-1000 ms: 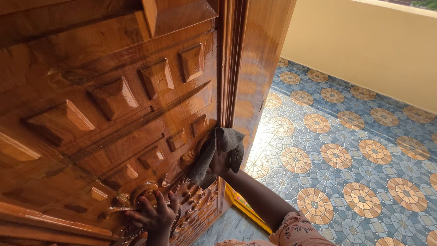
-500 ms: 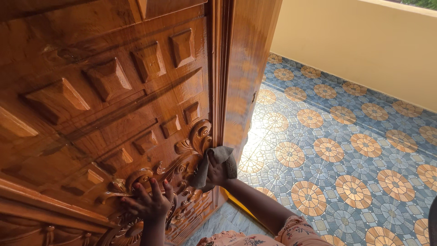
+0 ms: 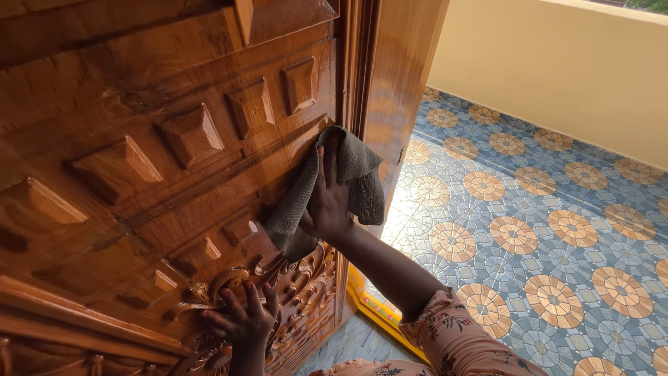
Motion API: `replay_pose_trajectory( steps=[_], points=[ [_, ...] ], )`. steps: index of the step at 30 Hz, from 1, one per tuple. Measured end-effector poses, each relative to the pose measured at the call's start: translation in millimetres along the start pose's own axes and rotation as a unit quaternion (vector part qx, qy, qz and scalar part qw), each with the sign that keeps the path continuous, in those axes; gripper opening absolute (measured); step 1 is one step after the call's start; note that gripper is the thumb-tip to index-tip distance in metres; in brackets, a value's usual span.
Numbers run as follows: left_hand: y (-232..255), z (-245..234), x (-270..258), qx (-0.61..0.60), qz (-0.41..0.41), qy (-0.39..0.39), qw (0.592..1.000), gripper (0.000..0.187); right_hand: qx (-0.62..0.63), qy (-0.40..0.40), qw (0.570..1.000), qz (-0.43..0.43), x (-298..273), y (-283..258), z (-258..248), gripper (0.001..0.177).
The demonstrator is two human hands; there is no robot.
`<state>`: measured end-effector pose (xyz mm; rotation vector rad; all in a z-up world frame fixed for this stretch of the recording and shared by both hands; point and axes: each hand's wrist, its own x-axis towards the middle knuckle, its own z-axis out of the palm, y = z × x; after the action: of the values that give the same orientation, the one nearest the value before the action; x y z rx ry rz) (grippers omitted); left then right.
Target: The person wipes a wooden door with a gray cloth, moving methodically across the carved panels and edges. The camera remains close to the door surface, showing the hands and cloth in continuous contact with the wood.
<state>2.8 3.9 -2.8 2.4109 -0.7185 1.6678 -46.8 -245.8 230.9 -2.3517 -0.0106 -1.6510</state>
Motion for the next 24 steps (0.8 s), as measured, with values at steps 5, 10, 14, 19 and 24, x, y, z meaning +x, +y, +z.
replay_pose_trajectory(
  steps=[5,10,14,19,24],
  points=[
    [1.4,3.0,-1.7,0.022,-0.002,0.000,1.000,0.084,-0.033,0.008,0.998,-0.060,6.8,-24.3,12.5,0.092],
    [4.5,5.9,0.2,0.021,-0.015,0.010,1.000,0.084,-0.041,-0.035,0.995,-0.079,-81.0,-17.8,51.1,0.089],
    [3.3,5.6,0.6,0.007,-0.011,0.010,1.000,0.087,-0.020,-0.072,0.992,-0.100,-166.2,13.4,95.0,0.089],
    [2.1,3.0,0.8,-0.010,-0.005,0.002,1.000,0.085,-0.028,-0.102,0.984,-0.144,-247.5,33.8,115.0,0.079],
    [3.1,-1.4,5.8,0.003,-0.010,0.010,1.000,0.077,-0.017,-0.201,0.976,-0.085,-257.0,25.6,93.0,0.057]
  ],
)
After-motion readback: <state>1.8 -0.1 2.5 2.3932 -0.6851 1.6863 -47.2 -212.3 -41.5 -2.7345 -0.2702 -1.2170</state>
